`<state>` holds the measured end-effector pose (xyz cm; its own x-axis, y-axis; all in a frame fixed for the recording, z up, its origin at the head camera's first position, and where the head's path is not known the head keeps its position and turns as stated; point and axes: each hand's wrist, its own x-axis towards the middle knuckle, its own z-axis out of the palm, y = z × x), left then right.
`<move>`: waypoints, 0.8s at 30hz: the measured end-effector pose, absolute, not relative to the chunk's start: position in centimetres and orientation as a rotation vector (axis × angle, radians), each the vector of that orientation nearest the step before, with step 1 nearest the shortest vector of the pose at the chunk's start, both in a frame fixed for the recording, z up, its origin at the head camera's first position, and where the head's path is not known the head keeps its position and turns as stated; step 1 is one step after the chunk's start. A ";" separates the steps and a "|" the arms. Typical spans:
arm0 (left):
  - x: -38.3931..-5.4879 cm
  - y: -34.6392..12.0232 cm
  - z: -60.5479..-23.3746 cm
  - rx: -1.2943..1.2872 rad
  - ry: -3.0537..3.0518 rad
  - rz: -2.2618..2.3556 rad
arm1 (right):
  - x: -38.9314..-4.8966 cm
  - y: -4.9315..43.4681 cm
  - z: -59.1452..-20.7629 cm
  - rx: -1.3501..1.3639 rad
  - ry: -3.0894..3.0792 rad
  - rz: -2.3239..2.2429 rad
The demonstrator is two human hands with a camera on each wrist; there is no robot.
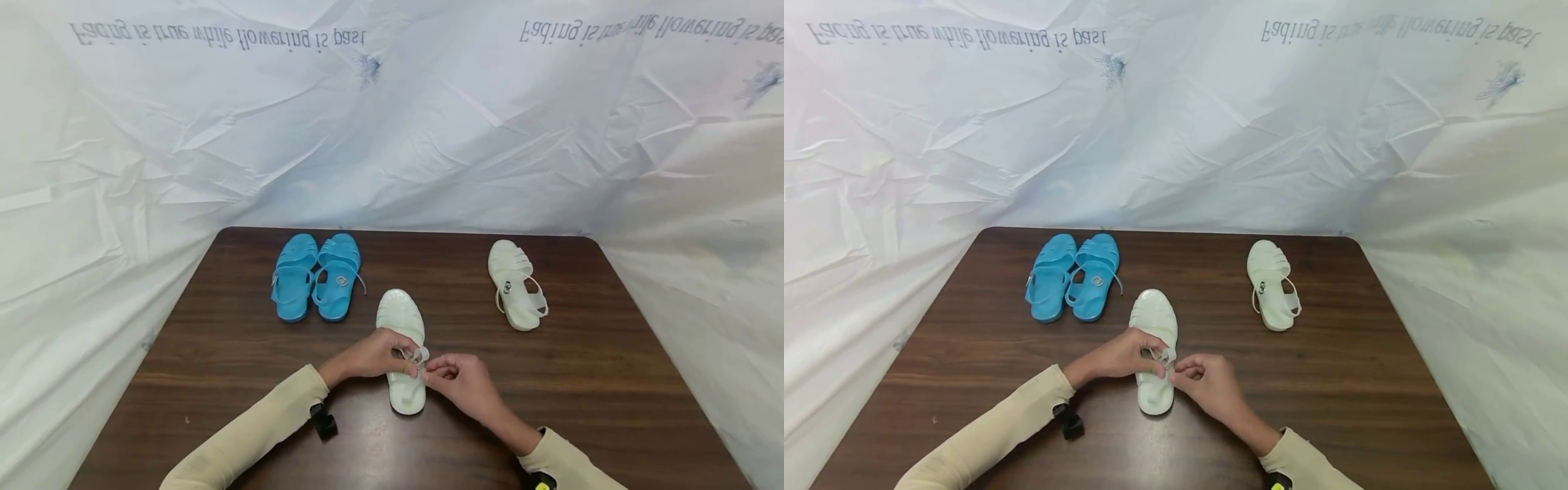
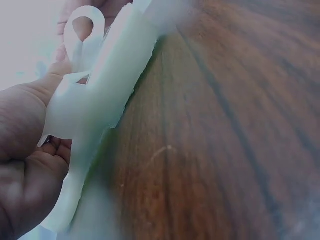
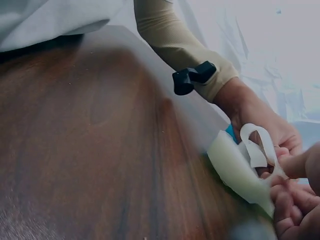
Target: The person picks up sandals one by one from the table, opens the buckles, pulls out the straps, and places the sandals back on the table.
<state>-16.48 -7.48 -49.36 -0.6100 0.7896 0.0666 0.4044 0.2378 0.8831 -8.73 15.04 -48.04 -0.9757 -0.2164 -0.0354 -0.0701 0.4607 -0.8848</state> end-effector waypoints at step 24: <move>-16.6 -7.5 -49.6 1.067 2.127 1.383 | -8.6 13.9 -48.8 -0.253 2.699 -1.639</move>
